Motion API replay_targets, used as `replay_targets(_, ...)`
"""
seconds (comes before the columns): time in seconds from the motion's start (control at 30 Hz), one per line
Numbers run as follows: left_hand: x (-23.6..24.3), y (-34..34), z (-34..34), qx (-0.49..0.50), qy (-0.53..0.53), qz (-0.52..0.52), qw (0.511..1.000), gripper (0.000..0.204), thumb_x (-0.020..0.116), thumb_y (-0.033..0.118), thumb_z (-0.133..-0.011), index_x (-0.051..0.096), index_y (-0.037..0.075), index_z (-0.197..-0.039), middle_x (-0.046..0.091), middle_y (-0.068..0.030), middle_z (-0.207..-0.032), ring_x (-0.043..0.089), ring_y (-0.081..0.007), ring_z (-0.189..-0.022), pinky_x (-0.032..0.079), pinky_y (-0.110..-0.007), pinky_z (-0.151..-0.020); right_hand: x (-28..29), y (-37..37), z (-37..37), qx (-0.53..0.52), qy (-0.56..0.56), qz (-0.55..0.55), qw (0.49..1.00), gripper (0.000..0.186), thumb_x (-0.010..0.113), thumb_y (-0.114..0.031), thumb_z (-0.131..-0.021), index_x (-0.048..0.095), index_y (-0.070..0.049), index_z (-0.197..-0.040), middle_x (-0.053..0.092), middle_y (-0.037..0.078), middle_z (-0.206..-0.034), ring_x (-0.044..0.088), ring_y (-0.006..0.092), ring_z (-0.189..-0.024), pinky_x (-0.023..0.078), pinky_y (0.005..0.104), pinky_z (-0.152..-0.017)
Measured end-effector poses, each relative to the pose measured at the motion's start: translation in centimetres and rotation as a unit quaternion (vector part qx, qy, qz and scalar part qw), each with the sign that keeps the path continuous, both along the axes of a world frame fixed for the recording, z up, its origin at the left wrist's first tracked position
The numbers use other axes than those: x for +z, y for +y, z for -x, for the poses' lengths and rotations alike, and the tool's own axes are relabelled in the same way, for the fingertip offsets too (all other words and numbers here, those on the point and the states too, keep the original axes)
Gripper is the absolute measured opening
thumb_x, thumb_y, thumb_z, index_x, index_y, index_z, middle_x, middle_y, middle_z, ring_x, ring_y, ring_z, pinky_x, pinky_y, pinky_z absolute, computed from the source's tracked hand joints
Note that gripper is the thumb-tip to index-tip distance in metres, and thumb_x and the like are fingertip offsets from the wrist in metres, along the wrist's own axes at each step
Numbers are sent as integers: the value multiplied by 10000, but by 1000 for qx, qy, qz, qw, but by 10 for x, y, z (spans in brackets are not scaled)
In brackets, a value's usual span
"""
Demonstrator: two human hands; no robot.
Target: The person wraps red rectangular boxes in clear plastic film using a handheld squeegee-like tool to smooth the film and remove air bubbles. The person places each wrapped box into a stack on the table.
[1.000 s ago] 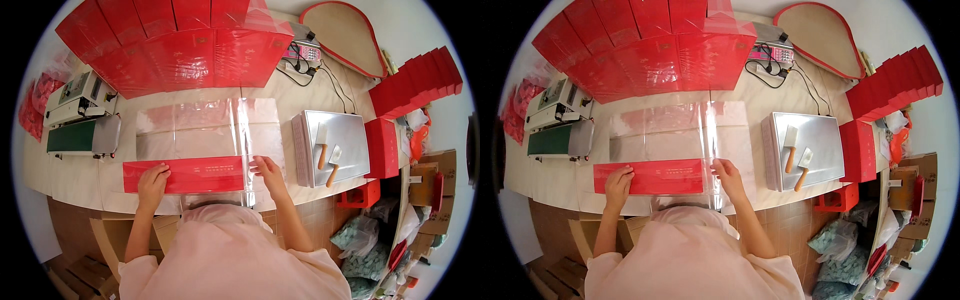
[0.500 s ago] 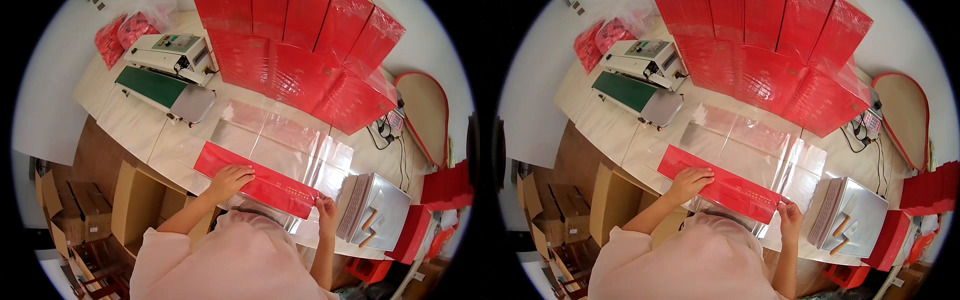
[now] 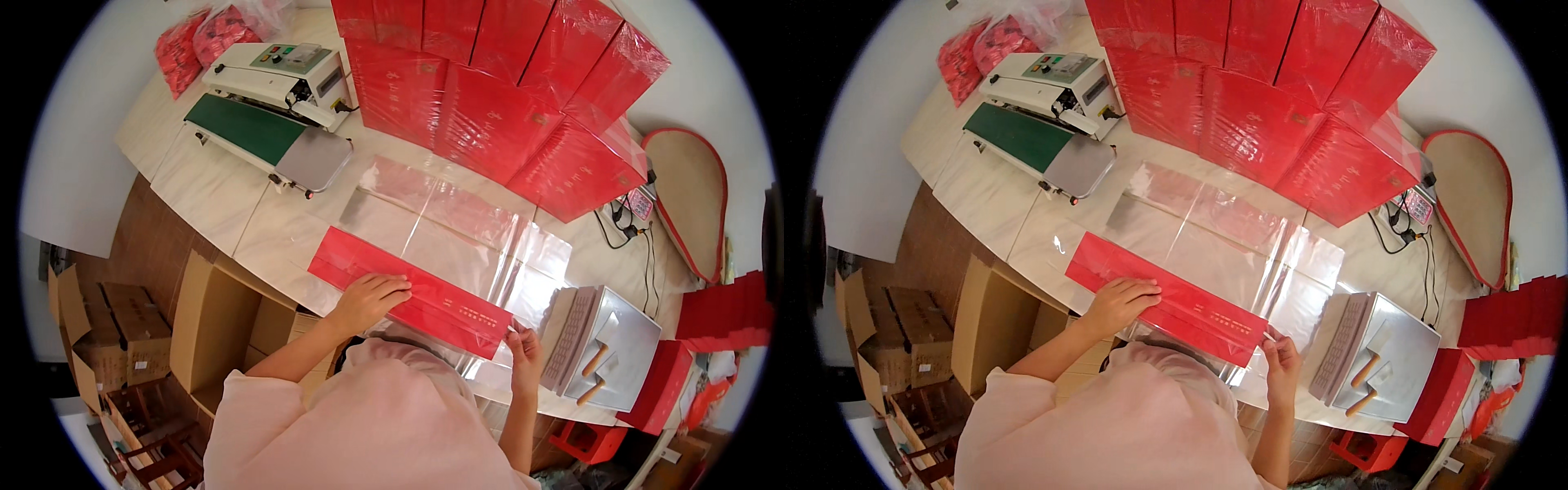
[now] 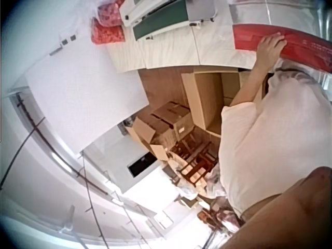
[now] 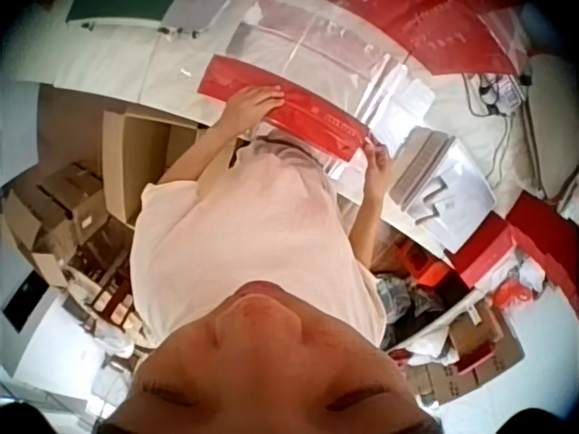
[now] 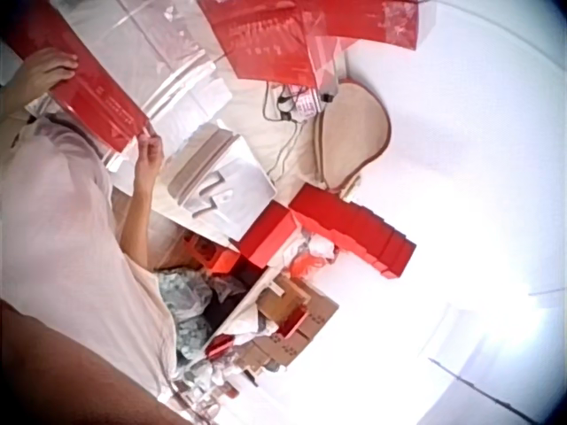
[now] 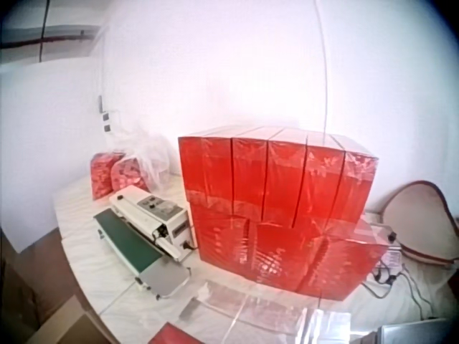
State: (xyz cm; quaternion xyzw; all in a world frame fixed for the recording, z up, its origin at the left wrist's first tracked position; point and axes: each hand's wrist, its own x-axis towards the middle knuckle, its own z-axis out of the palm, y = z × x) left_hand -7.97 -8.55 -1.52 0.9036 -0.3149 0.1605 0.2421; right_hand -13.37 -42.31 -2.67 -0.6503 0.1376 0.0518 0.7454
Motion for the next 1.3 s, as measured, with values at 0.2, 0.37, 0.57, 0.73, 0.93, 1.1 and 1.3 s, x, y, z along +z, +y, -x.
replay_targets(0.2,0,1,4,11,27,13,999,223,653,70,-756,698,79,-974,669,-42,-1076,646,-226,-1028,520,-351,-835,8,-12,10,39,47,56,997,131,666,-131,-920,580,-31,-926,657,118,-1088,630,166,-929,490,301,-866)
replay_targets(0.37,3,3,3,4,28,-17,999,250,672,49,-750,695,85,-996,661,-34,-1089,631,-219,-1053,510,-364,-841,22,-23,29,150,14,204,967,134,729,-84,-847,636,-18,-917,672,64,-939,616,144,-838,488,288,-805)
replay_targets(0.57,9,8,3,-30,62,-24,997,311,700,249,-789,673,93,-1057,630,-28,-1128,599,-230,-1095,494,-368,-878,57,-8,35,135,-139,345,918,140,735,27,-767,617,-18,-827,638,87,-836,601,261,-822,475,342,-745)
replay_targets(0.73,29,12,-1,-87,117,-38,989,420,764,354,-720,652,86,-1025,599,-49,-1187,559,-269,-1162,486,-395,-902,68,-2,35,120,-230,422,869,156,720,47,-737,606,-35,-805,640,82,-825,589,277,-790,455,370,-697)
replay_targets(0.93,30,22,-2,-112,103,-93,984,247,747,261,-752,599,94,-858,634,-25,-1138,606,-238,-1120,522,-381,-846,73,1,27,74,-179,449,873,124,716,16,-773,605,-26,-809,622,91,-718,567,272,-667,437,368,-600)
replay_targets(1.1,32,23,-2,-131,82,-110,982,136,684,209,-797,604,112,-848,659,-24,-1132,623,-221,-1127,549,-363,-805,74,22,-27,92,-256,488,830,150,731,-66,-790,609,-31,-872,627,98,-778,585,264,-710,448,377,-628)
replay_targets(1.3,33,24,0,-128,73,-100,984,77,642,189,-830,613,122,-856,666,-15,-1146,631,-205,-1121,553,-354,-804,65,80,-67,328,-334,480,741,571,749,-311,-785,552,-53,-1255,470,199,-1330,483,348,-1188,415,438,-972)
